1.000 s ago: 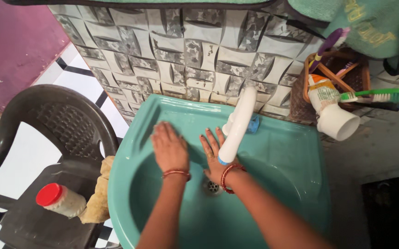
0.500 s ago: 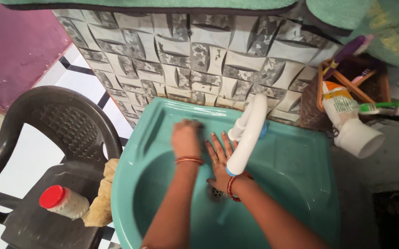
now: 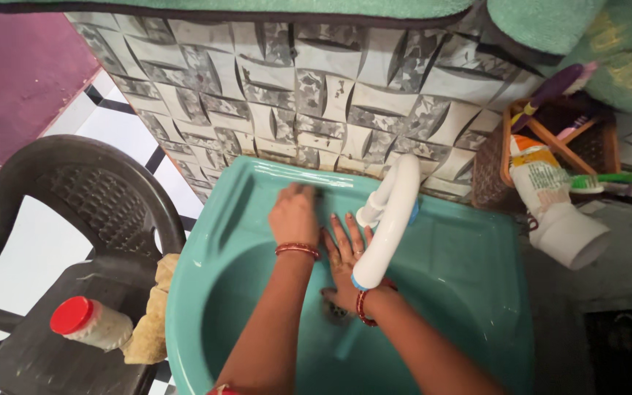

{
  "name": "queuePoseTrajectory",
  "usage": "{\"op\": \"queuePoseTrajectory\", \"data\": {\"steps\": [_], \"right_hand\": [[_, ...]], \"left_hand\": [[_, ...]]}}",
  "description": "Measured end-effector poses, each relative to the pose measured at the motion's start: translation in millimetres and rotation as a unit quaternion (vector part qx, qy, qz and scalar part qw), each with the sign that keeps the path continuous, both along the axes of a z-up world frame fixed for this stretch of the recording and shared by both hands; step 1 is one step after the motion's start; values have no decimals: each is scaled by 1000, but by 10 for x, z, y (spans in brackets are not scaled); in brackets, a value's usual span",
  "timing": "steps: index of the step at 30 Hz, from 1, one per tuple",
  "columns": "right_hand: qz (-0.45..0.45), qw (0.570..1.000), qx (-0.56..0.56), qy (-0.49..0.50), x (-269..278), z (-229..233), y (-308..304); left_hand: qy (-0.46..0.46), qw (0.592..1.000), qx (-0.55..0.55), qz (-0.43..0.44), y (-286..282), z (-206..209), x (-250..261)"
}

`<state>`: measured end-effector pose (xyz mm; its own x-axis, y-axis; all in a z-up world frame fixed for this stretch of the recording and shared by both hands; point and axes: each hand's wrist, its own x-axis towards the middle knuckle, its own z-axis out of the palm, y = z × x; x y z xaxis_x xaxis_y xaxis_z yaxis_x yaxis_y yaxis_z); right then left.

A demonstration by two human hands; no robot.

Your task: The person scrubs the interior and rim of a teal bathroom sink using a dark sponge and water. They repeatedly rinse the sponge under the running tap and wipe the basin surfaces thoroughly.

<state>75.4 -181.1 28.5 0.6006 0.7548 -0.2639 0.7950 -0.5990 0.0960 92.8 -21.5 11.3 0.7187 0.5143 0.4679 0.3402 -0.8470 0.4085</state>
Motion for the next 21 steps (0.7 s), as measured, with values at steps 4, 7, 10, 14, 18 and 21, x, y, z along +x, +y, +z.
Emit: {"op": "queuePoseTrajectory", "data": {"steps": [4,7,10,14,18,21], "right_hand": [[7,999,53,2,7,4,-35],[5,998,62,27,8,36,-49],[-2,999,44,18,0,47,-10],[3,1000,-17,24,-9,88,-30],[9,1000,-6,25,1,135,-18],[6,999,43,33,-15,157,-32]], "left_hand": [[12,999,12,-40,176,14,-46],[39,997,-32,65,338,41,-123],[50,996,-17,77,186,11,-26],[41,994,-14,-102,-237,22,-5],[61,992,-21,-106,36,95,-92],[50,999,8,13,419,103,-163]]}}
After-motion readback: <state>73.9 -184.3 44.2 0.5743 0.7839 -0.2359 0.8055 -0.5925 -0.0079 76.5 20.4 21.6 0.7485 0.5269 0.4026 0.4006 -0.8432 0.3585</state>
